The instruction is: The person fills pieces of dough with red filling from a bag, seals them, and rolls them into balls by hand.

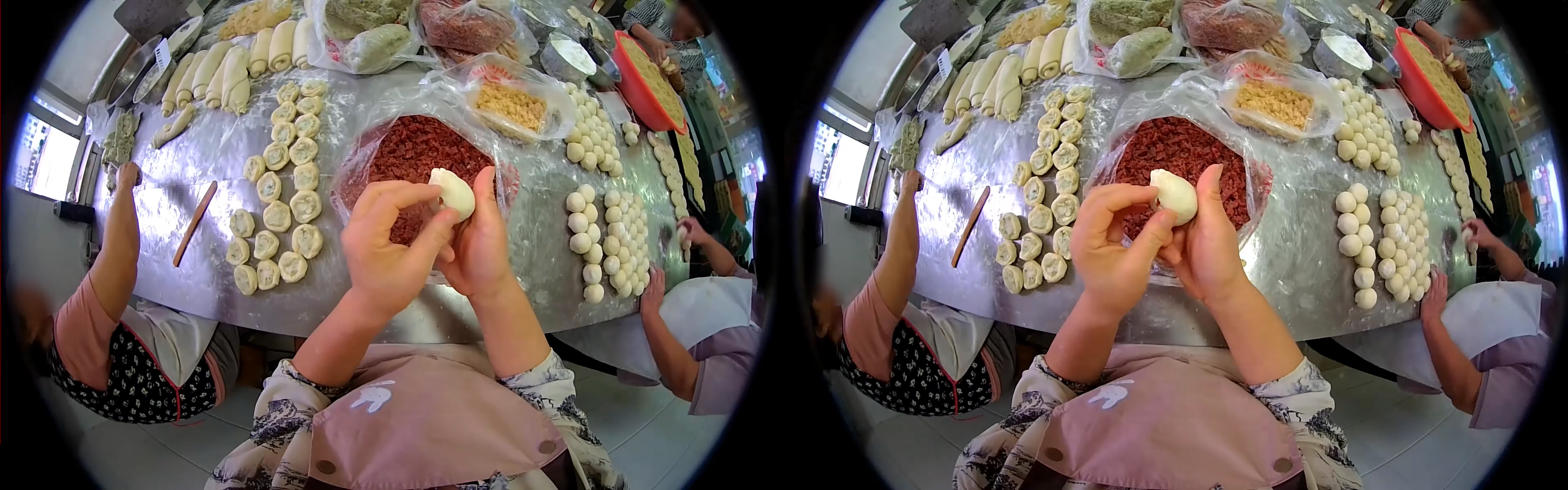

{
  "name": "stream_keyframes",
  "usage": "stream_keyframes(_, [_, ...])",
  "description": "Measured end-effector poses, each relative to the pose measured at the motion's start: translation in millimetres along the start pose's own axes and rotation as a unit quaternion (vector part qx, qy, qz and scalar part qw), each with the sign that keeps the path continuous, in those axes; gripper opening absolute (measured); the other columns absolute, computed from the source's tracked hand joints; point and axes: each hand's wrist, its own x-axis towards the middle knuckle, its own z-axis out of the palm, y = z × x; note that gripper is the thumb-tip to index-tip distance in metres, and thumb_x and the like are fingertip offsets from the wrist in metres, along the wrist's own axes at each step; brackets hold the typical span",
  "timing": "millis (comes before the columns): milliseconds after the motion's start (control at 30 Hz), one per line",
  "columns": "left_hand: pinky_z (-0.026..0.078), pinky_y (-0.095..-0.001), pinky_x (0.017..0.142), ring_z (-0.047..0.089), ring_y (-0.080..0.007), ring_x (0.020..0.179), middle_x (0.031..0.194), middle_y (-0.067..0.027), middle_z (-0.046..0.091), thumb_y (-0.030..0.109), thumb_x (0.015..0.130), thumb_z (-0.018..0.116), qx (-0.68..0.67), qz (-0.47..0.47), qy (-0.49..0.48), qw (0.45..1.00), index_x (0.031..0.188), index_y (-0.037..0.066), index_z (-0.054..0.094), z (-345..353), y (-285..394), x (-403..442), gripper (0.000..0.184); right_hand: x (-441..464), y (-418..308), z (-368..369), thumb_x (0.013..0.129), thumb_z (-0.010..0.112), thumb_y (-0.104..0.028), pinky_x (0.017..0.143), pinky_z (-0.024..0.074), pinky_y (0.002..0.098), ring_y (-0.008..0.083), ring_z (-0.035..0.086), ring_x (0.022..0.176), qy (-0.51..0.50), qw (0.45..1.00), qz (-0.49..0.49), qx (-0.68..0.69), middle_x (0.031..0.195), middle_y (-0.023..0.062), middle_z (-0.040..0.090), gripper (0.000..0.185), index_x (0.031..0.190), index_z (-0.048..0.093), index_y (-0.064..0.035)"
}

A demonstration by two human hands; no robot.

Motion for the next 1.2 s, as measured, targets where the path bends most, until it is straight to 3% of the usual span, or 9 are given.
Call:
stream_keyframes(100, [0.052,-0.0262,0.061,0.065,-0.0170,0.070,0.089,-0.0089,0.059,-0.005,0.077,0.071,-0.185,-0.173,-0.032,0.967,0.097,-0.004,0.064,-1,10,-2,0.020,-4,-1,-8,0.096,0.018,-0.065,0.041,0.0311,0.0211,0.0073,0.038,0.042,-0.001,0.999,-0.006,-0.041,0.056,-0.0024,0.048,0.069,0.096,0.058,-0.0092])
stream_keyframes(300, [0.055,-0.0291,0.056,0.066,-0.0200,0.064,0.088,-0.0108,0.058,-0.010,0.084,0.062,-0.262,-0.192,-0.048,0.944,0.097,-0.006,0.061,-1,20,-3,0.013,-11,-6,-11,0.095,0.019,-0.066,0.041,0.0294,0.0216,0.0070,0.038,0.041,-0.004,0.993,0.000,-0.116,0.055,-0.0029,0.048,0.066,0.093,0.058,-0.0129])
stream_keyframes(367, [0.055,-0.0333,0.055,0.065,-0.0230,0.062,0.088,-0.0119,0.058,-0.008,0.088,0.058,-0.168,-0.123,-0.076,0.975,0.096,-0.005,0.060,0,22,-7,0.009,-19,-9,-23,0.095,0.019,-0.066,0.040,0.0340,0.0213,0.0076,0.043,0.042,-0.007,0.990,0.008,-0.143,0.057,-0.0008,0.053,0.068,0.096,0.060,-0.0121])
stream_keyframes(467, [0.045,-0.0206,0.074,0.056,-0.0092,0.082,0.088,-0.0059,0.061,-0.003,0.088,0.060,-0.151,-0.170,0.000,0.974,0.095,-0.002,0.062,3,13,-19,0.008,-40,-22,-42,0.095,0.021,-0.064,0.044,0.0448,0.0222,0.0117,0.057,0.051,-0.016,0.998,0.002,-0.062,0.072,0.0061,0.061,0.067,0.104,0.057,-0.0082])
stream_keyframes(633, [0.048,-0.0264,0.079,0.059,-0.0132,0.084,0.093,-0.0068,0.061,0.012,0.098,0.051,-0.191,-0.194,-0.029,0.962,0.102,0.001,0.057,-5,2,-20,0.013,-87,-44,-97,0.099,0.032,-0.052,0.051,0.0506,0.0242,0.0149,0.063,0.065,0.098,0.992,-0.072,-0.046,0.090,0.0100,0.064,0.052,0.111,0.053,-0.0060])
stream_keyframes(733, [0.049,-0.0224,0.076,0.060,-0.0112,0.083,0.090,-0.0054,0.062,0.009,0.094,0.057,-0.170,-0.215,-0.021,0.961,0.098,-0.001,0.059,-8,1,-21,0.011,-123,-62,-149,0.093,0.059,-0.031,0.061,0.0513,0.0259,0.0146,0.063,0.073,0.316,0.873,-0.167,-0.332,0.090,0.0097,0.064,0.032,0.110,0.053,-0.0039])
stream_keyframes(833, [0.048,-0.0228,0.076,0.060,-0.0110,0.083,0.091,-0.0041,0.061,0.011,0.095,0.057,-0.159,-0.258,-0.010,0.953,0.099,0.000,0.060,-11,-4,-20,0.012,-154,-81,-189,0.081,0.073,-0.024,0.066,0.0511,0.0359,0.0256,0.064,0.073,0.439,0.581,-0.153,-0.668,0.089,0.0136,0.065,0.040,0.108,0.052,-0.0018])
stream_keyframes(967, [0.048,-0.0243,0.079,0.059,-0.0119,0.089,0.094,-0.0030,0.060,0.013,0.098,0.053,-0.153,-0.282,-0.018,0.947,0.104,0.004,0.058,-12,-12,-20,0.013,-153,-91,-213,0.075,0.077,-0.020,0.075,0.0487,0.0416,0.0364,0.060,0.090,0.449,0.480,-0.110,-0.745,0.100,0.0187,0.062,0.044,0.107,0.054,-0.0036])
stream_keyframes(1200, [0.047,-0.0236,0.079,0.059,-0.0114,0.086,0.093,-0.0033,0.059,0.011,0.097,0.053,-0.129,-0.265,-0.011,0.955,0.103,0.001,0.059,-25,-10,-22,0.012,-135,-81,-240,0.072,0.078,-0.014,0.079,0.0491,0.0414,0.0362,0.058,0.092,0.469,0.443,-0.124,-0.754,0.113,0.0177,0.051,0.046,0.109,0.054,-0.0025])
